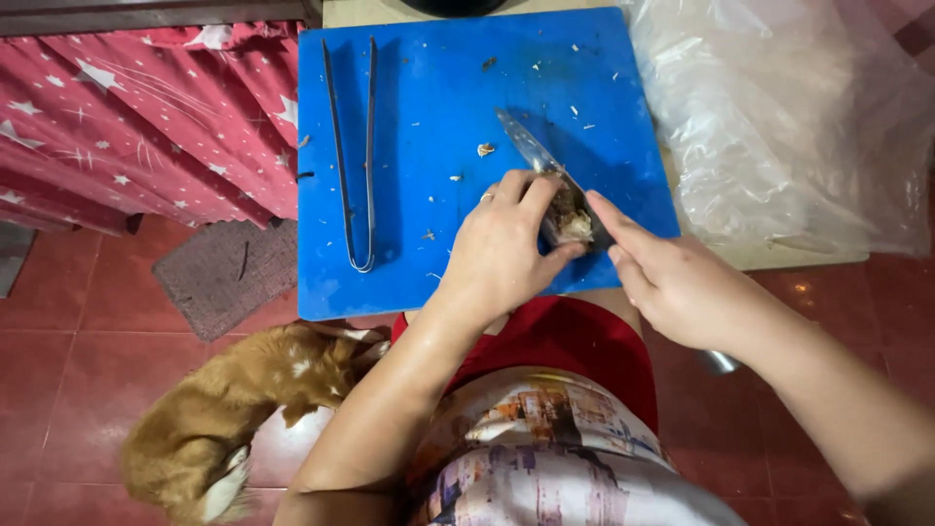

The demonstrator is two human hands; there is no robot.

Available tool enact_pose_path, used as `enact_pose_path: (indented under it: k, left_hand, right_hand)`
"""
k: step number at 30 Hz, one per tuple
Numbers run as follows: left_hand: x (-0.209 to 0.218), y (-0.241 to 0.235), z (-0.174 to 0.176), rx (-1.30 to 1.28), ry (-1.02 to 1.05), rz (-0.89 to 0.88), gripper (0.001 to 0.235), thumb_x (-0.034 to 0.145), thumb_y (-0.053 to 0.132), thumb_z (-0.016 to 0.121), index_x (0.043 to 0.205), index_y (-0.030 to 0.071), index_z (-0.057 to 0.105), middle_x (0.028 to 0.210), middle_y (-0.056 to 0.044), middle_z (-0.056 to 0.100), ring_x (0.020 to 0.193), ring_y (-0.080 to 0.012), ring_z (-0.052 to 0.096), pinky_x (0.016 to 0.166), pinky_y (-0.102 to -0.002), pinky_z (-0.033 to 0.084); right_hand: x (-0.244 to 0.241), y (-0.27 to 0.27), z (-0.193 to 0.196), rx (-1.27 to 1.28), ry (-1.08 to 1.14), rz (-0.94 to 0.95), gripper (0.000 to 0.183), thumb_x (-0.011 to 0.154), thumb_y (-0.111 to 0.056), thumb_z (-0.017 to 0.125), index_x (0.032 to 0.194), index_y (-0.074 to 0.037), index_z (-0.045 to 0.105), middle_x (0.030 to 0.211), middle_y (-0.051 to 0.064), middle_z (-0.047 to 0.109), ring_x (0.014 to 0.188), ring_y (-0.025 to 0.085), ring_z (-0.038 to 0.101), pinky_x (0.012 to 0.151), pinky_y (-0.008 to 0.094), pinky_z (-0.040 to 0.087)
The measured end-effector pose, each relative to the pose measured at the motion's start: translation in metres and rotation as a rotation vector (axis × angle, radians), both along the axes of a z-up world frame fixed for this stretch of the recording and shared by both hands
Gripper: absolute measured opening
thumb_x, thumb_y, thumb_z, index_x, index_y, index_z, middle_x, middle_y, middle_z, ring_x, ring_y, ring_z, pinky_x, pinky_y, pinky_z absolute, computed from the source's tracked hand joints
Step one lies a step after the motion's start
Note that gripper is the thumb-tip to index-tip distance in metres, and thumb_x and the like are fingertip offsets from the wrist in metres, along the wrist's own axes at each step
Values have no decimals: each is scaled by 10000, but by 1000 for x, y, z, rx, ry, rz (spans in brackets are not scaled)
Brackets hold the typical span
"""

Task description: Cutting cooked meat into small pieces on a blue cutting board using a chef's knife in a kitchen setting.

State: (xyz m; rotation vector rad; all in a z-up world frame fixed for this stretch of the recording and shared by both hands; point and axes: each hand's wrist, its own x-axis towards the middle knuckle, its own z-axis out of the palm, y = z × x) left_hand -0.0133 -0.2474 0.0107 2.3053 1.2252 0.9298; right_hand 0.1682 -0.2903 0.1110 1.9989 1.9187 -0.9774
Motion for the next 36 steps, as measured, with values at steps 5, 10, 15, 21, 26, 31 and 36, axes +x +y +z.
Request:
enact_pose_path:
  k: [5,10,15,21,26,31,36]
  left_hand:
    - [3,-7,7,-88,-13,64,657,835,310,856,1347,46,539,1273,-190,552,1110,-454,615,783,-551,570]
    - [-2,-3,-2,-18,-45,29,684,824,320,891,1371,78,560,1282,-167,578,1112,-424,636,815,-508,581]
    - [1,-3,-2,31,13,21,739,803,300,909,1398,83,528,1343,-181,553,1103,-443,635,846,-513,576]
    - [2,-2,18,-93,40,56,786,846,323,842,1465,72,428,1364,-210,529,1004,-499,663,698,-544,570]
    - [-6,46,29,42,-72,105,478,1036,377,526,1293,-13,625,1266,-201,604,1165,-377,628,940,-490,539]
    - [35,135,-18,-200,-123,-109,350,1009,359,486,822,124,665,899,-80,716,855,-263,666,750,-425,473]
    - [43,134,-9,-478,-68,-195,387,1013,446,433,889,169,673,978,-48,726,873,-230,678,783,-390,492]
  right_hand:
    - [7,-11,-3,-9,-71,18,742,1039,-331,344,1715,-460,68,834,239,761,548,371,631,623,398,455]
    - [20,-34,-13,-47,-76,-30,775,1030,-282,377,1714,-468,65,583,178,627,499,312,565,592,397,411]
    - [17,-27,-17,16,-89,60,768,1042,-296,355,1725,-385,15,633,181,673,497,304,568,564,390,400]
    - [33,-21,-25,80,-203,188,782,1037,-307,379,1711,-415,-1,675,199,687,504,358,597,553,429,434]
    - [44,-12,-10,-5,-229,258,771,1051,-384,356,1698,-501,-46,533,74,521,448,200,440,491,343,344]
    - [33,-10,4,-80,-302,210,714,1056,-411,316,1689,-433,-13,727,127,648,628,285,568,609,392,421]
    - [52,-2,-32,108,-320,318,394,1105,-491,307,1047,-154,502,710,72,695,612,321,653,547,453,427]
